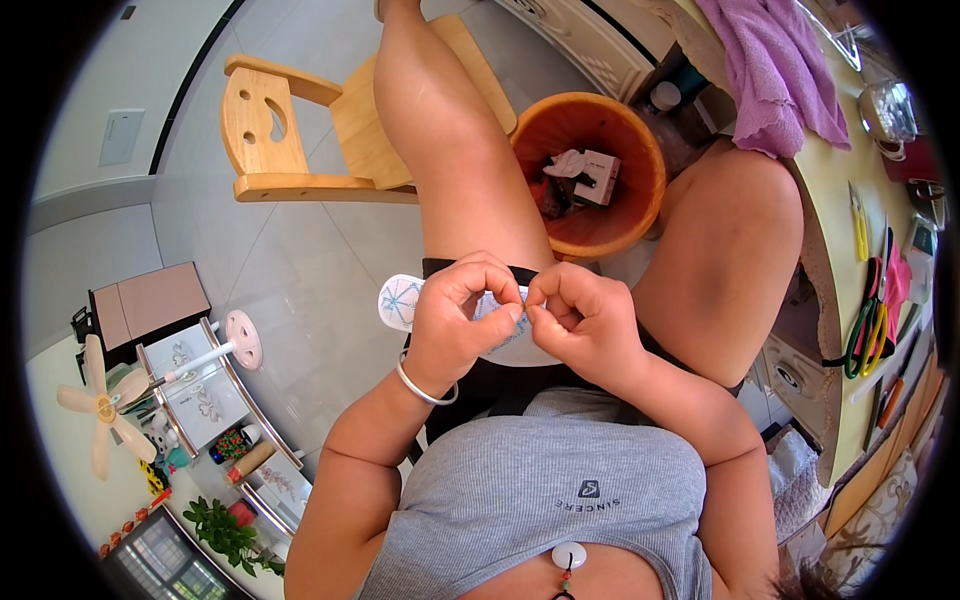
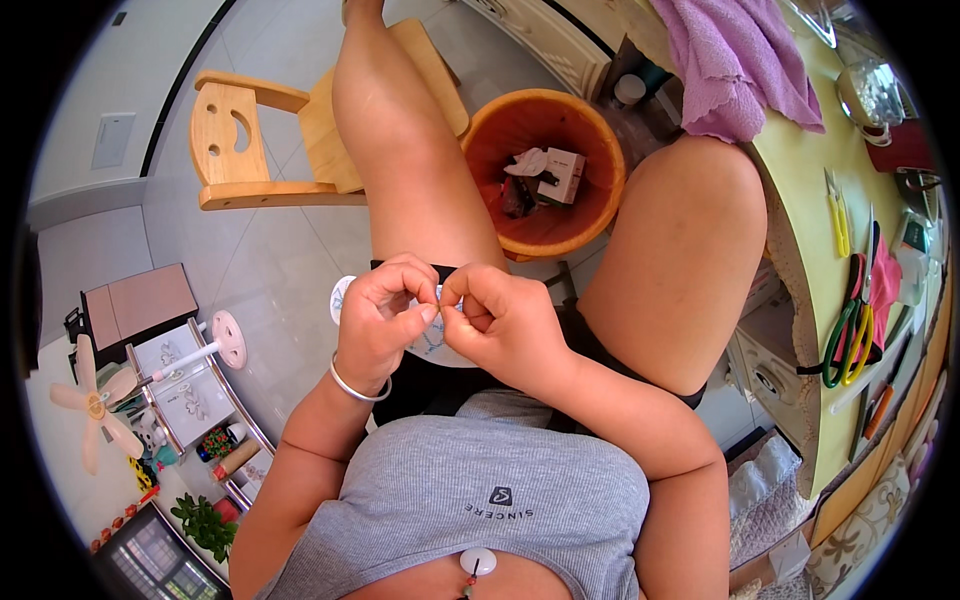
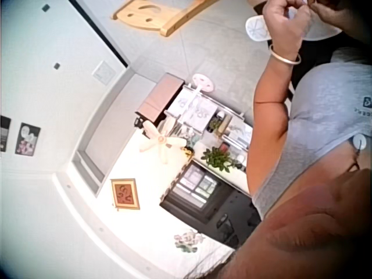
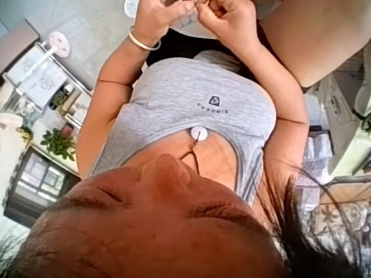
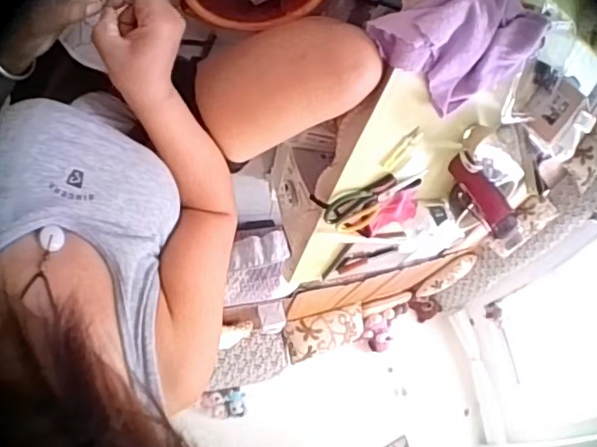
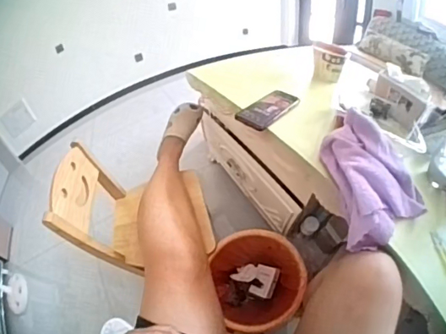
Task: The person is sewing a patterned shoe insole by hand, using a needle and blue thread to stitch along marked lines on the white underside.
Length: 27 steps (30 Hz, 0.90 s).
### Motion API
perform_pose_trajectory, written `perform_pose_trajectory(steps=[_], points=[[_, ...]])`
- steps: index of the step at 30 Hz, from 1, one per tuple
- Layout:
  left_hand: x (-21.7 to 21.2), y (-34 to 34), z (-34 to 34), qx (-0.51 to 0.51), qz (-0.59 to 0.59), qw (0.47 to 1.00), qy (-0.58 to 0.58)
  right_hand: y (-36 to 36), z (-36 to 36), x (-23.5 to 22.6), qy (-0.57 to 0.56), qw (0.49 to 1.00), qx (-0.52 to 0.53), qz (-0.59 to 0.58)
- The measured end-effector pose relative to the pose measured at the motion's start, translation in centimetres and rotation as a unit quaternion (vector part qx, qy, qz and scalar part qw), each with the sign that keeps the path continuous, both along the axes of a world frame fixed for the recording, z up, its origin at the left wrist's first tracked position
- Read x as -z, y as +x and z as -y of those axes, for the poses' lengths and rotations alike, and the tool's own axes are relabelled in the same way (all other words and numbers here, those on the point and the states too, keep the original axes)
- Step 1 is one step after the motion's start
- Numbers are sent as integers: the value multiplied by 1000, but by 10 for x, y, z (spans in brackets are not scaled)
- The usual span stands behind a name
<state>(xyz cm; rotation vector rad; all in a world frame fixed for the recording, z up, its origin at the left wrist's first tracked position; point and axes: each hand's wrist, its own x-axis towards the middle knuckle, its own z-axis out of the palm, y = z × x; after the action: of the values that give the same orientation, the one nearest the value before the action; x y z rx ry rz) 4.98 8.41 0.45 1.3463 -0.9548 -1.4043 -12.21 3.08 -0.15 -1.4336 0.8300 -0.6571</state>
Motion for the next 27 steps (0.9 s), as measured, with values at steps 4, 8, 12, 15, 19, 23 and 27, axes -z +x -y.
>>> perform_pose_trajectory(steps=[4,8,12,15,19,23,27], points=[[2,1,-1,-10,-54,998,39,1,0,3,138,989,-12,48],[3,0,-1,-18,-96,994,50,0,1,4,199,977,-29,71],[3,2,-2,-16,-92,994,65,2,-1,3,197,978,2,63],[3,2,-2,-30,-83,995,46,-3,0,7,79,996,20,24],[3,3,-2,-28,-81,995,45,-4,2,1,-19,1000,11,1],[3,1,-1,-25,-84,995,40,1,1,1,-114,993,21,10],[4,1,-1,-22,-80,996,27,2,2,4,-154,988,24,18]])
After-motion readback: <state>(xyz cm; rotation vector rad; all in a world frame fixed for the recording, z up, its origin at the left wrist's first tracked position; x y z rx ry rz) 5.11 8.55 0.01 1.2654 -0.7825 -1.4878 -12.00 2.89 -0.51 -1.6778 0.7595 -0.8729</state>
